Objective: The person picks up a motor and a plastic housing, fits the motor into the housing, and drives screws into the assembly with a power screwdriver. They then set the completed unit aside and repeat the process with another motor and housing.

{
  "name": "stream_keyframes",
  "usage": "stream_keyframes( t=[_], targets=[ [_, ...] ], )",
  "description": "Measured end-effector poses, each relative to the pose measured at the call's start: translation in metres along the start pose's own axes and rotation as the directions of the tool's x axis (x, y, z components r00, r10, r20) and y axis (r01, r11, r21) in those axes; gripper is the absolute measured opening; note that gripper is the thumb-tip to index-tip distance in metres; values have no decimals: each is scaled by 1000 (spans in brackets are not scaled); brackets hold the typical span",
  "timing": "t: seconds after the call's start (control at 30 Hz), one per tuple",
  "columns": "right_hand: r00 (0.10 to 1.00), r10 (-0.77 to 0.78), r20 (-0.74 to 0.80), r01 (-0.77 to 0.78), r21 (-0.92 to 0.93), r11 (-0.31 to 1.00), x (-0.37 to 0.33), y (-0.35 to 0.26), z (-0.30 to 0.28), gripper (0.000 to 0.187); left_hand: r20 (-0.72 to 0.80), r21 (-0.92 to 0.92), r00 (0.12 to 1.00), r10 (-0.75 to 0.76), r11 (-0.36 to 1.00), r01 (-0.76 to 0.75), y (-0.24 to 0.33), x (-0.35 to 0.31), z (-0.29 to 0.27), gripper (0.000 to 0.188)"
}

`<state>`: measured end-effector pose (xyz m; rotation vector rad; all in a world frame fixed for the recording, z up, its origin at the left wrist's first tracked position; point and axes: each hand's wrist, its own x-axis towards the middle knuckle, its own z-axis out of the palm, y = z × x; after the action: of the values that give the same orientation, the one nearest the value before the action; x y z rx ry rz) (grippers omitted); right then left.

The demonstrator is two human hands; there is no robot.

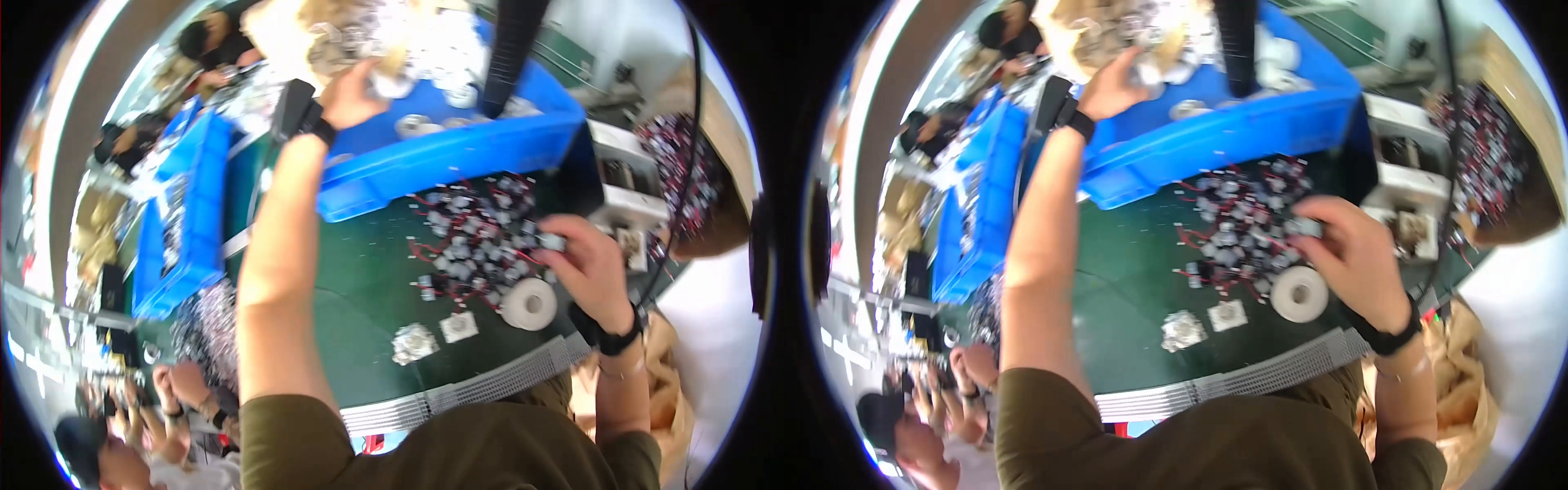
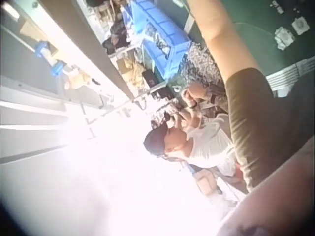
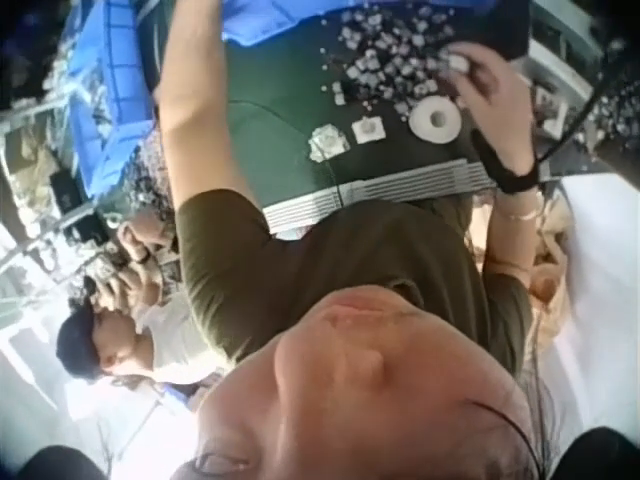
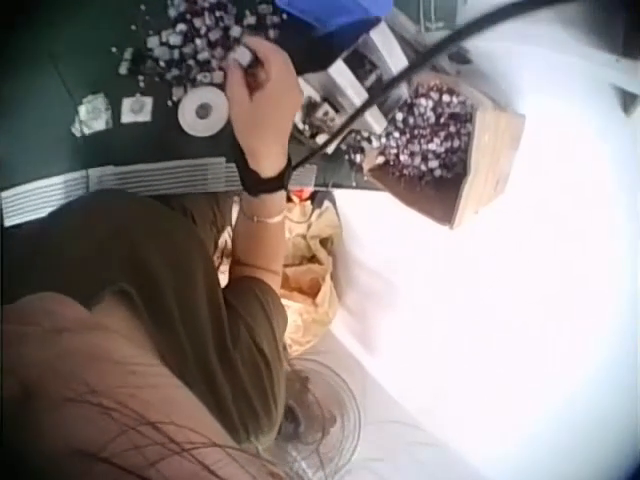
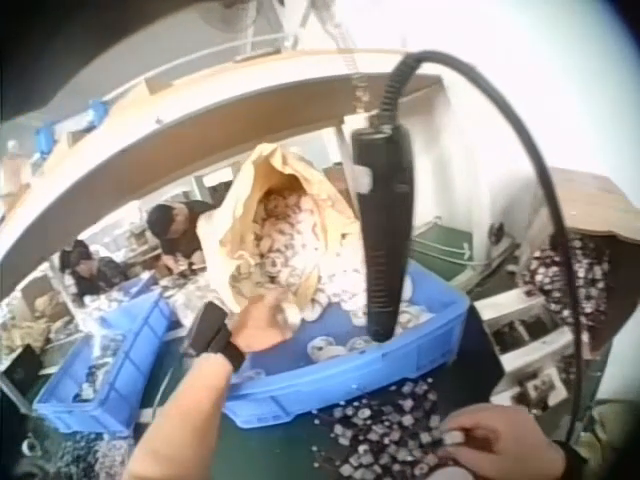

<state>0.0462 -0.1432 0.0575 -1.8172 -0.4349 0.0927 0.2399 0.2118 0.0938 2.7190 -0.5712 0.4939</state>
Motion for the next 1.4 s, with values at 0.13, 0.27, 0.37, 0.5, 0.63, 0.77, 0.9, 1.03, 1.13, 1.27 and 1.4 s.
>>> stream_keyframes(
  t=[0.13,0.27,0.37,0.5,0.63,0.77,0.9,1.03,1.13,1.27,1.4],
  targets=[
    [995,42,-95,-34,86,996,-25,17,-16,28,-146,-536,989,6,840,-84,117,-55,-29,56],
    [973,-188,-137,207,141,968,-23,23,-17,26,-190,-718,974,123,659,-224,186,-128,20,54],
    [966,-188,-177,215,148,965,-21,23,-18,26,-81,-783,988,135,605,-147,231,-154,52,54],
    [980,-30,-199,70,198,978,-26,7,-18,28,-200,-625,965,171,736,-260,240,-174,105,60],
    [991,-80,-104,110,329,938,-31,20,-22,30,-192,-664,979,61,726,-175,228,-188,114,59],
    [1000,-25,-6,26,331,943,-39,22,-18,28,-217,-672,975,55,716,-190,236,-193,122,59],
    [995,-80,58,78,30,996,-43,21,-14,25,-260,-576,962,82,787,-223,245,-189,119,60],
    [966,-136,221,184,-214,959,-37,18,-15,26,-187,-675,981,51,718,-166,241,-188,116,56],
    [884,-329,332,433,-317,844,-34,18,-13,25,13,-776,995,94,629,-49,234,-187,111,61],
    [875,-294,384,454,-444,772,-30,19,-10,22,10,-755,987,161,648,-98,230,-176,109,59],
    [865,-262,428,465,-487,740,-24,13,-13,21,-65,-665,970,234,714,-217,226,-167,99,54]
  ],
)
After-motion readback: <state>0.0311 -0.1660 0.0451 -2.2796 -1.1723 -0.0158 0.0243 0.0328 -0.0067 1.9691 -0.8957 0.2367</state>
